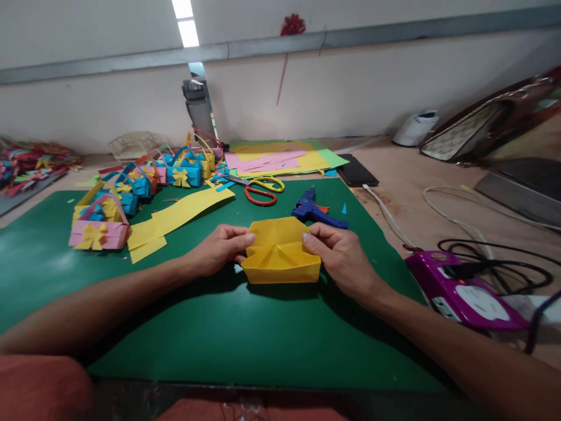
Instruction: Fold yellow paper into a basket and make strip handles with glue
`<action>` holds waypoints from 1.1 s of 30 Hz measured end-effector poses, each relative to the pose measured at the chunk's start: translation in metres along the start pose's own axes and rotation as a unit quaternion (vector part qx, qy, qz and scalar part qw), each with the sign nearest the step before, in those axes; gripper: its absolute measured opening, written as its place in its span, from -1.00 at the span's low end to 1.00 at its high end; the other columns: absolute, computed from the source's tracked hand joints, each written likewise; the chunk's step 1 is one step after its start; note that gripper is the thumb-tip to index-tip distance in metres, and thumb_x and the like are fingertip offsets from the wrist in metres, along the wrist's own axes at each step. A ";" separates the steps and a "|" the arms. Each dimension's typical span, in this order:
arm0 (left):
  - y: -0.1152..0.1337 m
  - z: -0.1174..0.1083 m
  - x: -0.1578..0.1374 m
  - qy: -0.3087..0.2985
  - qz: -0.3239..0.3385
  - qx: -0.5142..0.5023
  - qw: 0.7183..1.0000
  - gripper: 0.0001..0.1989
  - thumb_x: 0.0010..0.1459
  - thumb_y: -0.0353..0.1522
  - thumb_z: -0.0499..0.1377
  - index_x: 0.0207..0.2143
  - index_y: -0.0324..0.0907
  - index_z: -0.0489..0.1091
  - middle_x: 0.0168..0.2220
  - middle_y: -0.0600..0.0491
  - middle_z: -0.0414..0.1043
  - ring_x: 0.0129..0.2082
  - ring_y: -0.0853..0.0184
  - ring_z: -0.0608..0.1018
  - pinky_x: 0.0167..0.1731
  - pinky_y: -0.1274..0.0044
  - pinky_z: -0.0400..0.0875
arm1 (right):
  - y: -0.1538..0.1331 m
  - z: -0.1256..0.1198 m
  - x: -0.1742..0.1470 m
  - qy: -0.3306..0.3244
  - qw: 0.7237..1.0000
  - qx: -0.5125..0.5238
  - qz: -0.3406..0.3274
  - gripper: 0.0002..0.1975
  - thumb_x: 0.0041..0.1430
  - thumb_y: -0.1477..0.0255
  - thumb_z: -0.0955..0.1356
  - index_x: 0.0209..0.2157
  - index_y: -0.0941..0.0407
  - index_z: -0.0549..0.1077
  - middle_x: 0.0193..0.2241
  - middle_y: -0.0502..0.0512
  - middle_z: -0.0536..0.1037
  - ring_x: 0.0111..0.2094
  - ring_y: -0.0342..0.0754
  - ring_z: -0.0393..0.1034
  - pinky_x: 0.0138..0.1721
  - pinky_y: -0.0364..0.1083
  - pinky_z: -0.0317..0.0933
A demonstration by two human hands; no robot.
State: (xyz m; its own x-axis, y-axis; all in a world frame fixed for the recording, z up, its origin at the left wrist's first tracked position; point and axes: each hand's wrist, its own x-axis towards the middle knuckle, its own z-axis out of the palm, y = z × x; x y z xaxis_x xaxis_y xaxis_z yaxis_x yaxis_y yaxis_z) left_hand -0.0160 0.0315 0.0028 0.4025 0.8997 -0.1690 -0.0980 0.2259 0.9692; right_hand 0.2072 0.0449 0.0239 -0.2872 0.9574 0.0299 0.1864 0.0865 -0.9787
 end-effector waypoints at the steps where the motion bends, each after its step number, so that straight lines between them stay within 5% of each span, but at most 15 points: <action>1: 0.002 0.000 0.000 0.003 -0.005 0.016 1.000 -0.67 -0.01 -0.17 0.26 -0.28 -0.24 0.50 -0.42 0.03 0.50 -0.52 0.47 0.46 -0.52 0.65 0.30 | -0.001 0.000 0.000 -0.012 1.000 -0.002 0.005 -0.77 0.00 0.25 0.33 -0.53 0.12 0.32 -0.60 -0.06 0.34 -0.57 -0.21 0.17 -0.58 -0.20 0.06; 8: 0.012 0.008 0.002 0.006 -0.050 0.098 0.994 -0.80 -0.09 -0.32 0.30 -0.44 -0.32 0.49 -0.47 -0.01 0.51 -0.56 0.43 0.44 -0.58 0.62 0.26 | -0.004 0.003 -0.001 -0.049 0.999 -0.020 0.011 -0.78 -0.01 0.26 0.33 -0.55 0.11 0.33 -0.60 -0.06 0.35 -0.58 -0.21 0.18 -0.60 -0.20 0.06; 19: 0.014 0.013 0.000 -0.016 -0.026 0.105 0.994 -0.82 -0.07 -0.30 0.27 -0.54 -0.27 0.48 -0.55 0.07 0.48 -0.61 0.48 0.39 -0.59 0.64 0.22 | -0.003 0.003 0.000 -0.063 0.998 -0.020 0.011 -0.80 0.00 0.29 0.33 -0.56 0.12 0.34 -0.60 -0.05 0.38 -0.57 -0.20 0.20 -0.62 -0.21 0.07; 33: 0.012 0.012 0.002 -0.038 -0.017 0.114 0.993 -0.84 -0.06 -0.32 0.27 -0.48 -0.27 0.50 -0.49 0.07 0.50 -0.54 0.47 0.43 -0.51 0.65 0.31 | -0.006 0.004 -0.001 -0.074 0.997 -0.029 0.012 -0.79 0.01 0.30 0.33 -0.56 0.12 0.33 -0.61 -0.04 0.38 -0.58 -0.21 0.22 -0.62 -0.21 0.07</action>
State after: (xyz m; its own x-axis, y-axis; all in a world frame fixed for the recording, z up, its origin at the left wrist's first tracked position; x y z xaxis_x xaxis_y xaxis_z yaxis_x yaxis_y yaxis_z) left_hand -0.0058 0.0317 0.0162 0.4710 0.8599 -0.1967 0.1216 0.1576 0.9800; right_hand 0.2029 0.0427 0.0293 -0.4167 0.9087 -0.0269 0.2466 0.0845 -0.9654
